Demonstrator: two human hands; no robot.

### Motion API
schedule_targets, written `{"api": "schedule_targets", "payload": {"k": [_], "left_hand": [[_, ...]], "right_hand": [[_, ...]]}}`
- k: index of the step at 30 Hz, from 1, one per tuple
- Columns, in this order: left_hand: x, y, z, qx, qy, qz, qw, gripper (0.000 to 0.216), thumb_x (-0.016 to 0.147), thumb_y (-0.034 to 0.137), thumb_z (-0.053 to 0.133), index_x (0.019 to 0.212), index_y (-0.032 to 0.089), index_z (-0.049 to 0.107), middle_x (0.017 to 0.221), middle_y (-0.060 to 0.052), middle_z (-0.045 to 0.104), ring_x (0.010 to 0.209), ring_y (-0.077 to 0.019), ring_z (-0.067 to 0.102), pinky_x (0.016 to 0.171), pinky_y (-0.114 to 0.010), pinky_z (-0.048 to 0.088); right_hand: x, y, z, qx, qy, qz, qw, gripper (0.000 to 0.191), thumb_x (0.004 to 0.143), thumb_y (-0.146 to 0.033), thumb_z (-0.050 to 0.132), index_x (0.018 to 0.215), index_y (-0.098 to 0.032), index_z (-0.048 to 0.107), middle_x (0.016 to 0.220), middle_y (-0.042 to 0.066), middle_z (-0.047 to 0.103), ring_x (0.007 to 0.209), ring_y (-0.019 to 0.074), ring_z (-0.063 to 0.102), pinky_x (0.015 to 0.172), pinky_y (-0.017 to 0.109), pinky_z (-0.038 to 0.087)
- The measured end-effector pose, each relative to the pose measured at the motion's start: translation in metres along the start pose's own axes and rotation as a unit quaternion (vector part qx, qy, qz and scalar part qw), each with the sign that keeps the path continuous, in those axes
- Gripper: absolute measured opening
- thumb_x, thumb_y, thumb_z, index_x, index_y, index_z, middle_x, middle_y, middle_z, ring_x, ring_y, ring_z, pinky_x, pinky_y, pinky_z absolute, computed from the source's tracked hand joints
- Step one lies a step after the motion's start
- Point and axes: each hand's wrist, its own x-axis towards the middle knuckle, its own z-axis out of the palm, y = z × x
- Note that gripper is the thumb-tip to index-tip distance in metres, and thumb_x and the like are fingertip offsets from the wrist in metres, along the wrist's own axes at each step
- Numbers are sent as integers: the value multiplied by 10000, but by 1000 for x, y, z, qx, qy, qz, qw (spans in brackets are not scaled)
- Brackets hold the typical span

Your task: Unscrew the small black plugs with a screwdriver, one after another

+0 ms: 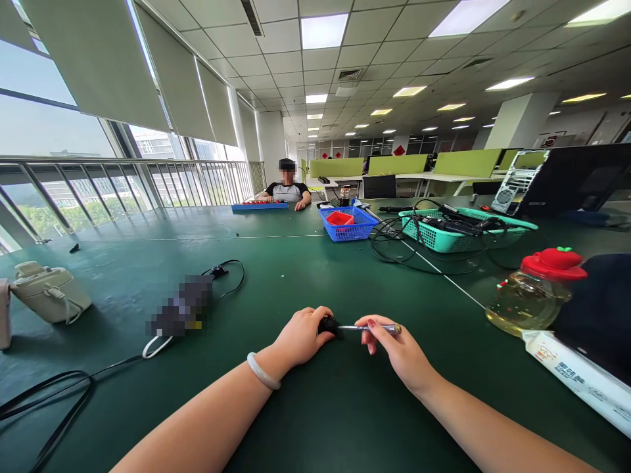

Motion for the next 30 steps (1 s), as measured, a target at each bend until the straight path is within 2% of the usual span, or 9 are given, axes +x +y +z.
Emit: {"api": "schedule_targets", "payload": {"k": [5, 8, 14, 18, 23, 30], "left_hand": [[0, -1, 1, 1, 4, 3, 1000, 313, 874, 329, 629, 1171, 244, 579, 1110, -66, 679, 1043, -254, 622, 951, -404, 478], [0, -1, 1, -2, 5, -2, 1000, 307, 873, 323, 624, 1167, 242, 582, 1101, -65, 681, 1044, -253, 624, 948, -399, 480], [0, -1, 2, 1, 9, -3, 1000, 322, 870, 304, 628, 1181, 238, 578, 1108, -71, 679, 1059, -255, 620, 957, -398, 479], [1, -4, 4, 5, 11, 4, 1000, 334, 870, 300, 631, 1192, 237, 569, 1132, -73, 675, 1074, -256, 619, 967, -402, 477], [1, -3, 3, 11, 10, 6, 1000, 339, 860, 259, 630, 1192, 224, 572, 1130, -75, 684, 1084, -258, 614, 974, -405, 475], [0, -1, 3, 7, 8, 12, 1000, 374, 855, 228, 622, 1226, 224, 579, 1151, -68, 690, 1098, -254, 611, 996, -404, 468]], "right_hand": [[-7, -4, 0, -114, -29, -55, 992, 328, 876, -504, 573, 901, -216, 729, 734, 37, 644, 649, 182, 569, 644, 324, 471], [-11, -7, 2, -218, -41, -119, 968, 207, 873, -353, 557, 896, -254, 738, 784, 43, 687, 741, 212, 609, 706, 346, 485], [-15, -12, 5, -339, -89, -221, 910, 268, 833, -188, 533, 1033, -280, 687, 823, 39, 715, 768, 221, 613, 751, 379, 491], [-16, -14, 6, -381, -123, -279, 873, 241, 820, -130, 529, 969, -262, 664, 824, 31, 717, 713, 198, 603, 824, 418, 464], [-17, -14, 8, -442, -159, -283, 836, 258, 834, -112, 508, 972, -248, 679, 860, 47, 703, 748, 197, 606, 892, 450, 431], [-17, -9, 7, -481, -178, -285, 810, 274, 810, -93, 522, 965, -244, 692, 898, 48, 661, 803, 194, 603, 948, 454, 412]]}}
